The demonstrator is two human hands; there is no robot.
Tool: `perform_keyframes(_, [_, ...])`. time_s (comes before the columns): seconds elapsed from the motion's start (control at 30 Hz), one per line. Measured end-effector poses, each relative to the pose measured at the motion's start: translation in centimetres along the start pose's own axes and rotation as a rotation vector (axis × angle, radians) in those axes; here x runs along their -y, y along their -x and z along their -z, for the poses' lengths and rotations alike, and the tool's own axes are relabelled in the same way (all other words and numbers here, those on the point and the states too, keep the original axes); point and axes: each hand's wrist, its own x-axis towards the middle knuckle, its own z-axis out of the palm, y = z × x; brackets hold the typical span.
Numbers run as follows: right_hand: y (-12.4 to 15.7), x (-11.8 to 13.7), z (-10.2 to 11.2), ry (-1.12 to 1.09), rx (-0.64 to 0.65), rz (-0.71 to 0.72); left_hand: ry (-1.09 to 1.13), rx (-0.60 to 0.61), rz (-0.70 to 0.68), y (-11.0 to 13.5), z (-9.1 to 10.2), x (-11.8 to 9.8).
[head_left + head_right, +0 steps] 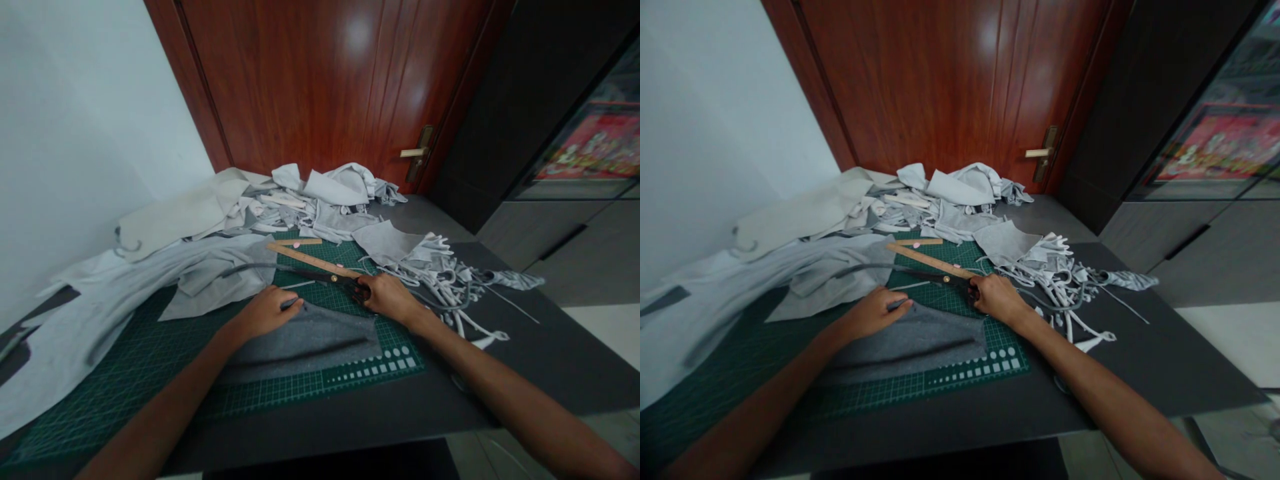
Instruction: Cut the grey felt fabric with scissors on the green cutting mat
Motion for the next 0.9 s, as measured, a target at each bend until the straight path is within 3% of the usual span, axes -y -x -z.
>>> perform_keyframes(0.3, [-0.1, -2.5, 1.8, 0.23, 0.092, -0.029, 0.038, 0.025, -0.095, 0.1, 0.1, 0.3])
perform_keyframes(0.63, [0.7, -3.9, 2.8, -0.024, 0.23, 0.054, 0.066, 0.063, -0.051, 0.1, 0.7, -0.2])
perform_keyframes(0.9, [0.6, -4.4, 2.9, -0.011, 0.17, 0.068, 0.118, 0.07, -0.081, 0.1, 0.8, -0.1])
